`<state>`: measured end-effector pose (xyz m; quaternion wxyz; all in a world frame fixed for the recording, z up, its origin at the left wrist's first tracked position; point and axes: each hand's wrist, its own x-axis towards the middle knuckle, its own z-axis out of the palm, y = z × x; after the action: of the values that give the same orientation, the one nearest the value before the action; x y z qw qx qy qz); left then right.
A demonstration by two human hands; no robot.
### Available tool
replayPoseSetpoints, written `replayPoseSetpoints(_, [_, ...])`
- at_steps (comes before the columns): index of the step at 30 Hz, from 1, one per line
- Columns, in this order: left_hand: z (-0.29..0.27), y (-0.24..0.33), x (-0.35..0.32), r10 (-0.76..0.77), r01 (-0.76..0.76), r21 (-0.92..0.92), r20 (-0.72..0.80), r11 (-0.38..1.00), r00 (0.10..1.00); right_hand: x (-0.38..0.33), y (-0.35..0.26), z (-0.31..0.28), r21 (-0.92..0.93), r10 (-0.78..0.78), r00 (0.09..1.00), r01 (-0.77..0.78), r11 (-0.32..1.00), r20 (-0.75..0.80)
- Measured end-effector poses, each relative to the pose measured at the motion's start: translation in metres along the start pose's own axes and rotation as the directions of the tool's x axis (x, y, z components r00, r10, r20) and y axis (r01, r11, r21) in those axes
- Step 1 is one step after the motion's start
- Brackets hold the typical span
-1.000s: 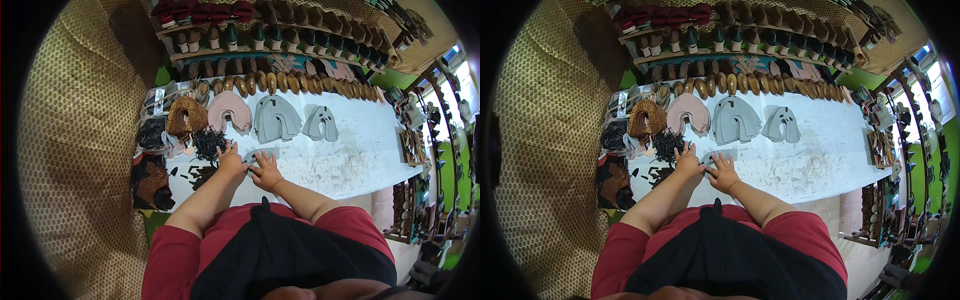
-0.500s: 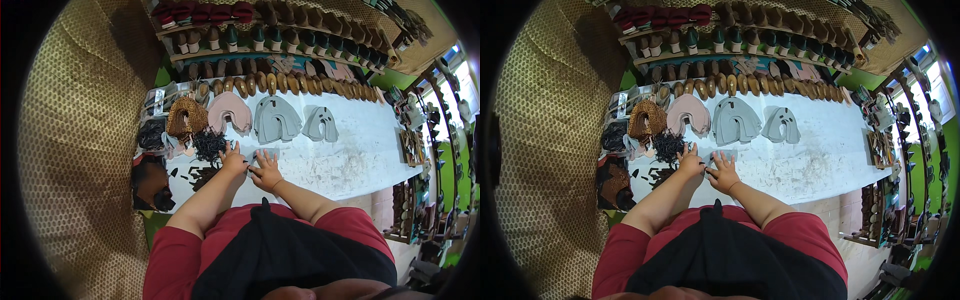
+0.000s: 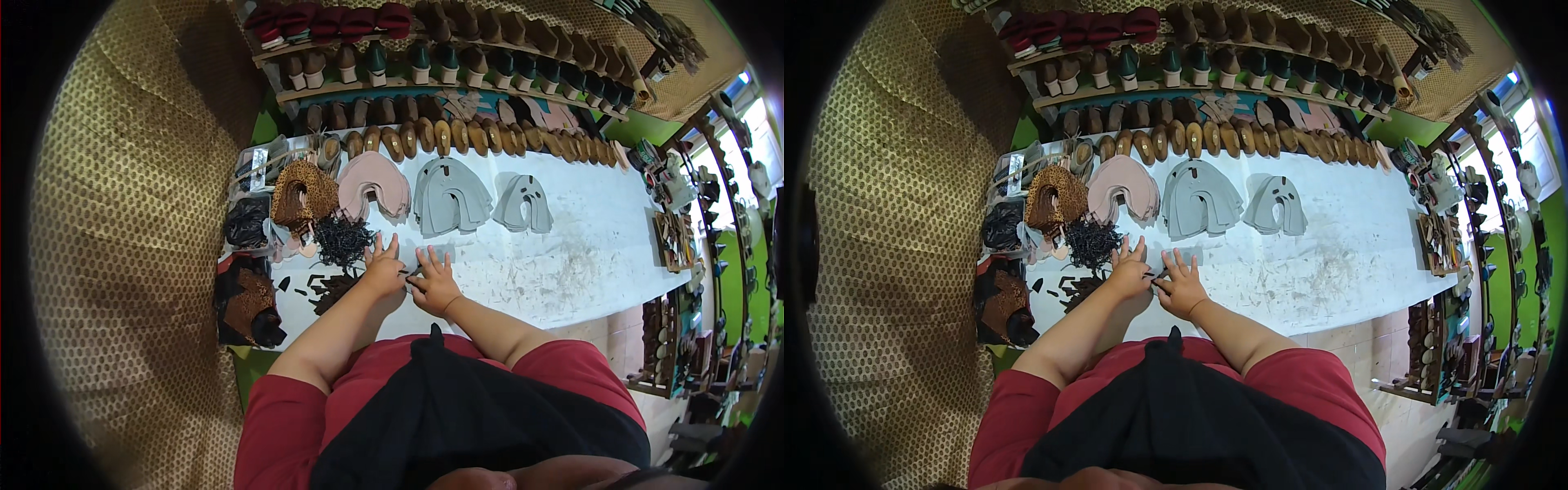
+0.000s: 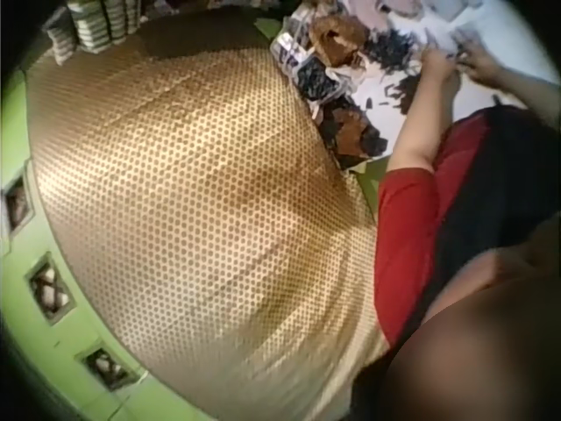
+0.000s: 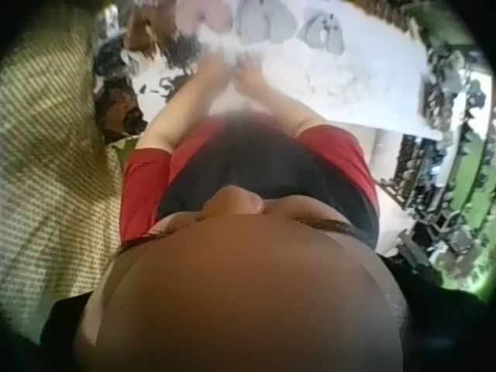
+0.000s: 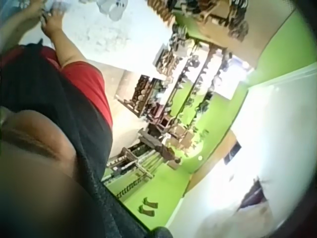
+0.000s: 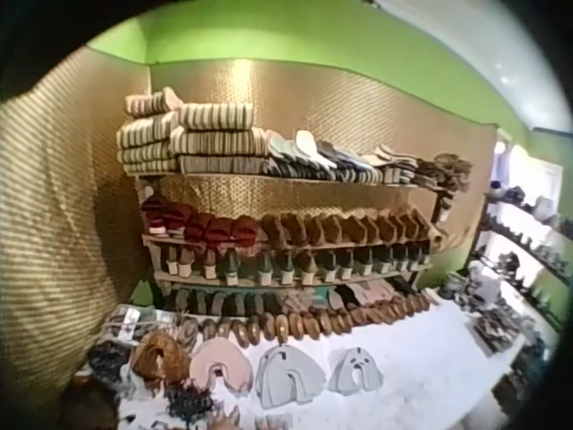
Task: Organizing and matching shoe insoles with upper components on a workbench in a shoe factory.
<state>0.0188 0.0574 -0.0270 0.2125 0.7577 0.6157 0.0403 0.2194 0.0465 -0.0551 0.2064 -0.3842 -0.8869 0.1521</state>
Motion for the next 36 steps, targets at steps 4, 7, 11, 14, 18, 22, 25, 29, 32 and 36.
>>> replayPoseSetpoints(4, [-0.001,-0.012,0.002,-0.010,0.013,-0.129,0.023,0.992,1.000,0.000,-0.001,-0.001,-0.011,-0.048,0.999,0.048,0.999,-0.018])
replayPoseSetpoints(7, [-0.003,-0.011,0.007,-0.018,0.022,-0.079,0.049,0.997,0.999,-0.001,0.001,-0.002,0.014,-0.029,1.000,0.029,0.999,-0.004])
replayPoseSetpoints(11, [0.006,-0.013,0.009,-0.025,0.023,-0.057,-0.034,0.998,0.999,0.000,0.000,0.000,0.043,-0.029,0.999,0.031,0.999,-0.032])
replayPoseSetpoints(14, [0.007,-0.010,0.008,-0.020,0.017,-0.045,-0.070,0.999,0.997,0.001,0.000,-0.001,0.061,-0.018,0.999,0.020,0.998,-0.030])
replayPoseSetpoints(18, [-0.004,-0.001,0.008,0.047,-0.046,0.065,-0.021,0.997,0.999,-0.001,0.005,0.004,0.049,0.012,0.999,-0.010,0.999,-0.044])
replayPoseSetpoints(22, [0.000,-0.002,0.008,0.045,-0.045,0.133,0.004,0.990,0.999,0.001,0.004,0.008,0.083,0.016,0.991,-0.004,0.997,-0.135])
replayPoseSetpoints(25, [0.004,-0.003,0.007,0.071,-0.063,0.128,-0.063,0.990,0.995,0.002,0.000,0.001,0.022,0.013,1.000,-0.013,1.000,-0.023])
replayPoseSetpoints(29, [0.004,-0.004,0.006,0.060,-0.055,0.058,-0.093,0.997,0.994,-0.002,0.005,0.000,0.012,-0.021,0.999,0.021,1.000,0.035])
replayPoseSetpoints(32, [0.008,-0.009,0.006,0.060,-0.056,0.039,-0.118,0.998,0.991,-0.001,0.005,0.001,0.027,-0.028,0.999,0.027,0.999,0.023])
replayPoseSetpoints(36, [0.009,-0.008,0.007,0.080,-0.076,0.037,-0.119,0.996,0.990,-0.001,0.004,0.000,0.035,-0.024,0.999,0.023,0.999,0.021])
